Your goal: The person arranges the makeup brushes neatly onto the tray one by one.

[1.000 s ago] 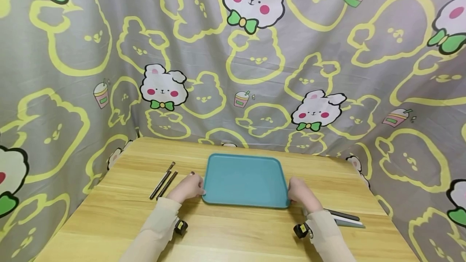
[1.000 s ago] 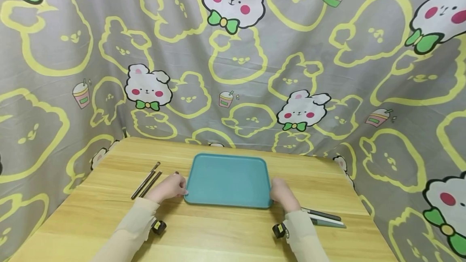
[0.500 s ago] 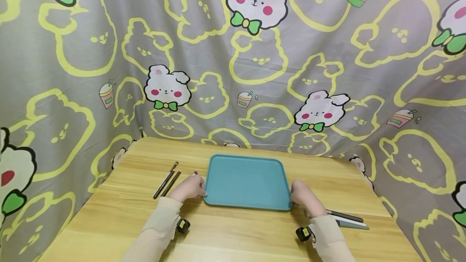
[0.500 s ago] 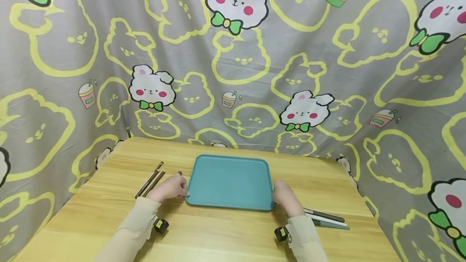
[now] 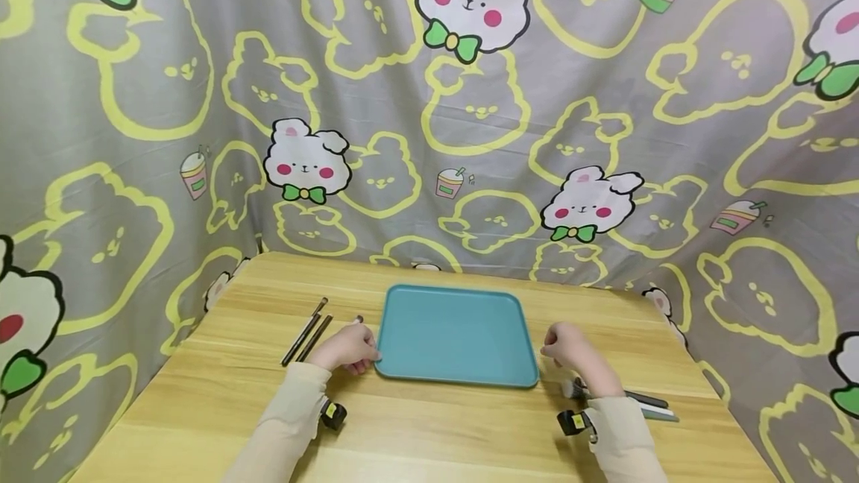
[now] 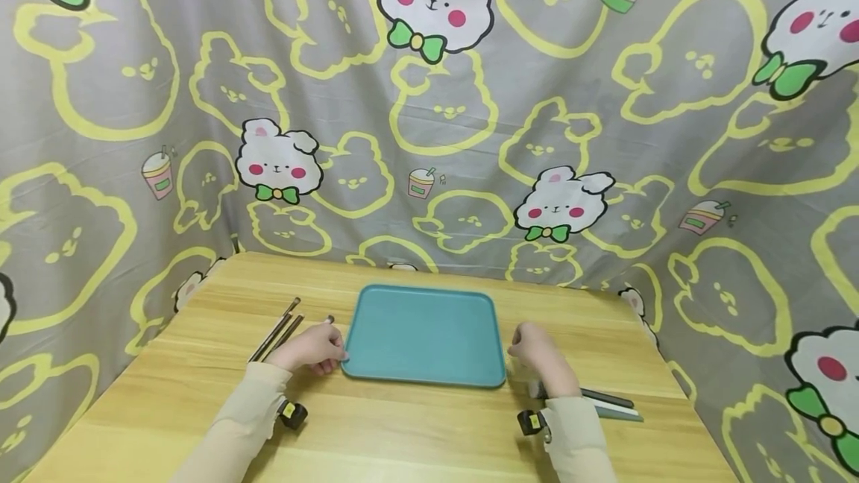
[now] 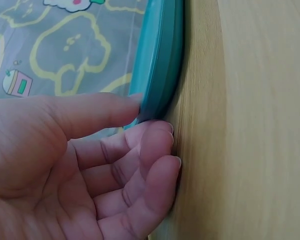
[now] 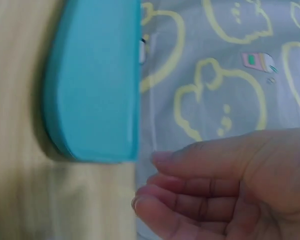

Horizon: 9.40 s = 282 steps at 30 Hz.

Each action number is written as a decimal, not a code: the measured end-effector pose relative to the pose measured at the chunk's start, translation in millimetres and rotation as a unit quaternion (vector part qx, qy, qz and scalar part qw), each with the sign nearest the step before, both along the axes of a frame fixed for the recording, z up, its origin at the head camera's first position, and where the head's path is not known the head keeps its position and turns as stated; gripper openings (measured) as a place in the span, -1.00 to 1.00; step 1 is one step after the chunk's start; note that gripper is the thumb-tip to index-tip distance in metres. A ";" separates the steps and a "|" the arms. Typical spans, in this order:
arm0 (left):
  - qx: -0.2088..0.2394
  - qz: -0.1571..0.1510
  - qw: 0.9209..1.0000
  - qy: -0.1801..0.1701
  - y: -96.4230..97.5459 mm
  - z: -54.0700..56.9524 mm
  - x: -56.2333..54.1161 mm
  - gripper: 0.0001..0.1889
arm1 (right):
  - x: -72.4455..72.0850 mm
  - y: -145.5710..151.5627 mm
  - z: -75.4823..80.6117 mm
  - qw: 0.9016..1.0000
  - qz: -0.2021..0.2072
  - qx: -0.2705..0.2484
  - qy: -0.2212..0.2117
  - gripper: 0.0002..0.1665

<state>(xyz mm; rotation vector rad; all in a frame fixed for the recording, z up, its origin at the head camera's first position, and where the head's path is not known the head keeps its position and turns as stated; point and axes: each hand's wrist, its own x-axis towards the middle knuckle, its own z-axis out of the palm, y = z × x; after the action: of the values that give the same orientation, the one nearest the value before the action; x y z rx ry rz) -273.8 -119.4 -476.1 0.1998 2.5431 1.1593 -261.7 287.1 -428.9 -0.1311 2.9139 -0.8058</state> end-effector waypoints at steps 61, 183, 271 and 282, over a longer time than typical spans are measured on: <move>0.035 -0.013 0.999 -0.018 -3.8 -4.5 -2.5 -0.74 | 23.3 120.1 -32.6 0.998 0.043 0.019 -0.029 -0.87; 0.038 -0.017 0.999 -0.020 -4.4 -3.2 -4.0 -0.75 | -65.2 -17.8 9.1 0.992 -0.014 -0.022 0.120 -0.83; 0.046 -0.018 0.999 -0.020 -5.1 -9.7 -7.4 -0.72 | -77.1 -51.6 -37.8 0.996 -0.064 0.055 0.030 -0.68; 0.050 -0.020 0.998 -0.021 -6.5 -9.7 -7.6 -0.71 | -77.9 -50.3 -28.3 0.997 -0.073 0.030 0.004 -0.74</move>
<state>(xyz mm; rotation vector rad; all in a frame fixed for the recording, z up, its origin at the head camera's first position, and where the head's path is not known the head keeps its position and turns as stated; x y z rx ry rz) -281.3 -125.9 -485.8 0.2454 2.4361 1.2628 -339.6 236.8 -457.2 0.0860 2.9797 -0.7384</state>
